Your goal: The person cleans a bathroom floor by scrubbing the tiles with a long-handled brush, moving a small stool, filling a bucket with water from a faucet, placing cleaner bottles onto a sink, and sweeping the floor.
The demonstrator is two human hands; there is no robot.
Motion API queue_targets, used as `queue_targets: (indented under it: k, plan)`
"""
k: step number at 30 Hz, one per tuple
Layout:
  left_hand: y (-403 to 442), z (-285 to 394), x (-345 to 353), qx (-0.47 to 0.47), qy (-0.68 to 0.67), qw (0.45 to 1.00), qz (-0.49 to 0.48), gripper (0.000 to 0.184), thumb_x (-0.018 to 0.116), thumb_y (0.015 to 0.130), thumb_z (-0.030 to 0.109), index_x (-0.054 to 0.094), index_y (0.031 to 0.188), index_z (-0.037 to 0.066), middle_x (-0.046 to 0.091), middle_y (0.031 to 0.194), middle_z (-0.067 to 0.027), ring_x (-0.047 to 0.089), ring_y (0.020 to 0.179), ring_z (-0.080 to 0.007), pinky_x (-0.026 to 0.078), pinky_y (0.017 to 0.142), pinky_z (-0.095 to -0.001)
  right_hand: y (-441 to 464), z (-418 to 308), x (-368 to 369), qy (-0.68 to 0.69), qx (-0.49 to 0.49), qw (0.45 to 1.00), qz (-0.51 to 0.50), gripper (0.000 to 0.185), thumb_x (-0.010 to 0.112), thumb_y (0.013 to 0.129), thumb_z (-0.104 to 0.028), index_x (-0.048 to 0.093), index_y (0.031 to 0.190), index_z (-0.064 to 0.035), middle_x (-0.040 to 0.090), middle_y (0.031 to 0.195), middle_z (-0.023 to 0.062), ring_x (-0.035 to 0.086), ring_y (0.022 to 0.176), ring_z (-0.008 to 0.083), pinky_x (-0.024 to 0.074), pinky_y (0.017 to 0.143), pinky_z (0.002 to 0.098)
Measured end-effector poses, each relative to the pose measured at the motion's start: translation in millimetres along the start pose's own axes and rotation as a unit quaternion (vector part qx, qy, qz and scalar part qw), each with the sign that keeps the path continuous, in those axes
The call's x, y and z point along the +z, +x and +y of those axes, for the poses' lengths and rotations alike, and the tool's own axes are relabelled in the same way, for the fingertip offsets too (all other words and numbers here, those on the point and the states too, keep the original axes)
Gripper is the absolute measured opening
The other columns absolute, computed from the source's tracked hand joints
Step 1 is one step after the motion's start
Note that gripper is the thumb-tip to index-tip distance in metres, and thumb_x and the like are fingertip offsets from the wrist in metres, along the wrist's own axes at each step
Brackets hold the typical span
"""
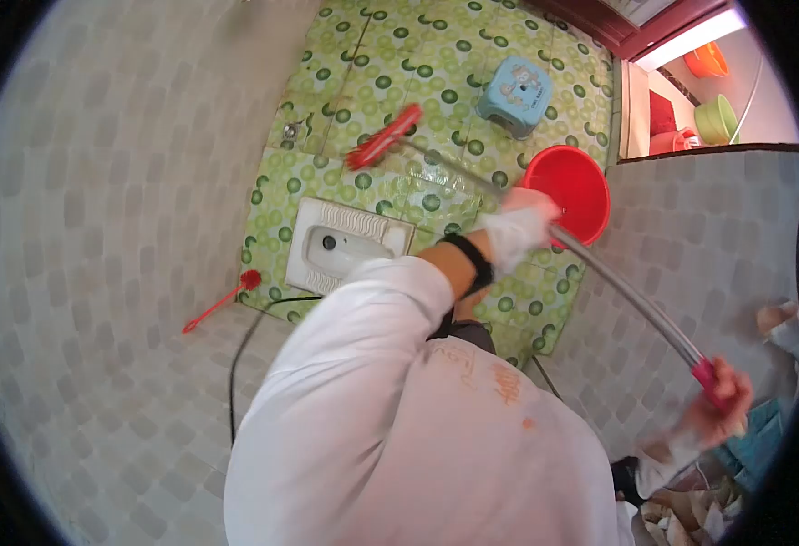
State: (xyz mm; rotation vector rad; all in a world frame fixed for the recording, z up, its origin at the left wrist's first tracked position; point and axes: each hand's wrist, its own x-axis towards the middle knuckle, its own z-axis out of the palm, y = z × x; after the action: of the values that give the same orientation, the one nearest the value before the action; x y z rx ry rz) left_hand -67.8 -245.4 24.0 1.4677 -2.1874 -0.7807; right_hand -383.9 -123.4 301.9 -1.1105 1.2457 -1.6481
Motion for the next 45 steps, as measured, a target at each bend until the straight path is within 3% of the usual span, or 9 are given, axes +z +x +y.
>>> queue_targets:
  k: [5, 16, 23, 25, 27, 29, 34, 38, 45]
  plan:
    - [45.0, 44.3, 12.0, 0.048, -0.141, 0.985, 0.084, 0.017, 0.068, 0.061, 0.027, 0.061, 0.062, 0.011, 0.059, 0.064, -0.0125, 0.06, 0.07, -0.0328, 0.047, 0.062, -0.0447, 45.9, -61.4, 20.2, -0.017, -0.068, 0.957, -0.281, 0.022, 0.043, 0.094, -0.024, 0.058, 0.092, -0.0083, 0.051, 0.064, -0.0004, 0.052, 0.076, 0.0174, 0.0359, 0.09, 0.0393]
    - [32.9, -115.4, -9.3, -0.219, 0.048, 0.972, 0.068, 0.011, 0.068, 0.064, 0.027, 0.064, 0.063, 0.016, 0.058, 0.066, -0.0076, 0.056, 0.075, -0.032, 0.044, 0.068, -0.0426, 84.5, 91.1, 130.7, -0.008, -0.077, 0.938, -0.338, 0.029, 0.04, 0.095, -0.033, 0.048, 0.082, -0.0086, 0.051, 0.056, 0.0026, 0.047, 0.055, 0.0174, 0.0412, 0.075, 0.0427]
    - [107.3, -31.0, -6.3, -0.104, -0.093, 0.961, 0.24, 0.02, 0.068, 0.072, 0.029, 0.06, 0.064, 0.013, 0.059, 0.067, -0.0087, 0.057, 0.074, -0.0308, 0.044, 0.068, -0.0405, 217.1, 53.3, 98.2, 0.064, -0.057, 0.917, -0.39, 0.03, 0.041, 0.093, -0.036, 0.051, 0.072, -0.0165, 0.05, 0.055, -0.0023, 0.043, 0.055, 0.0114, 0.0353, 0.064, 0.0317]
    - [107.6, -62.4, -20.2, -0.15, -0.041, 0.982, 0.11, 0.017, 0.068, 0.073, 0.025, 0.06, 0.066, 0.011, 0.058, 0.067, -0.0105, 0.057, 0.074, -0.0305, 0.045, 0.069, -0.0397, 220.5, 88.5, 133.6, 0.096, -0.044, 0.898, -0.427, 0.032, 0.039, 0.094, -0.035, 0.048, 0.073, -0.013, 0.05, 0.055, 0.0004, 0.044, 0.054, 0.0141, 0.0373, 0.058, 0.0345]
    - [108.3, -113.0, -11.2, -0.286, -0.3, 0.895, 0.165, 0.016, 0.067, 0.073, 0.022, 0.059, 0.066, 0.009, 0.058, 0.067, -0.0131, 0.057, 0.071, -0.0321, 0.046, 0.062, -0.0403, 210.9, 126.1, 161.1, 0.095, -0.042, 0.912, -0.396, 0.033, 0.038, 0.095, -0.034, 0.047, 0.076, -0.0087, 0.053, 0.058, 0.0034, 0.047, 0.055, 0.0176, 0.0413, 0.058, 0.0395]
    - [121.9, -141.1, -27.1, -0.492, -0.553, 0.637, 0.214, 0.016, 0.067, 0.072, 0.019, 0.057, 0.065, 0.008, 0.058, 0.067, -0.0146, 0.057, 0.068, -0.0333, 0.046, 0.055, -0.0411, 217.1, 141.4, 174.8, 0.088, -0.046, 0.921, -0.377, 0.033, 0.037, 0.096, -0.034, 0.048, 0.079, -0.0071, 0.054, 0.06, 0.0045, 0.049, 0.057, 0.0192, 0.0437, 0.062, 0.0417]
    - [191.6, -72.3, -48.6, -0.083, -0.013, 0.973, 0.214, 0.027, 0.068, 0.07, 0.026, 0.052, 0.056, 0.008, 0.053, 0.058, -0.0127, 0.056, 0.064, -0.0342, 0.042, 0.051, -0.0436, 279.0, 105.2, 105.6, 0.118, 0.005, 0.941, -0.318, 0.034, 0.04, 0.095, -0.034, 0.051, 0.077, -0.0071, 0.055, 0.06, 0.0048, 0.052, 0.058, 0.0189, 0.0411, 0.071, 0.0406]
    - [258.2, -4.8, -40.3, 0.0, -0.096, 0.987, 0.129, 0.014, 0.069, 0.065, 0.024, 0.062, 0.066, 0.012, 0.057, 0.063, -0.0108, 0.056, 0.067, -0.0345, 0.043, 0.06, -0.0432, 308.4, 67.4, 93.4, 0.055, -0.121, 0.941, -0.31, 0.033, 0.041, 0.095, -0.03, 0.047, 0.069, -0.0102, 0.049, 0.057, 0.0017, 0.044, 0.052, 0.016, 0.0373, 0.065, 0.0369]
    - [295.0, -173.5, -25.3, -0.135, 0.072, 0.987, 0.058, 0.015, 0.069, 0.062, 0.026, 0.069, 0.076, 0.019, 0.063, 0.078, -0.0093, 0.06, 0.077, -0.0299, 0.048, 0.07, -0.0379, 298.0, 183.1, 176.2, 0.054, -0.021, 0.97, -0.234, 0.03, 0.041, 0.096, -0.024, 0.049, 0.075, -0.0038, 0.055, 0.059, 0.0095, 0.055, 0.058, 0.0216, 0.0466, 0.071, 0.0472]
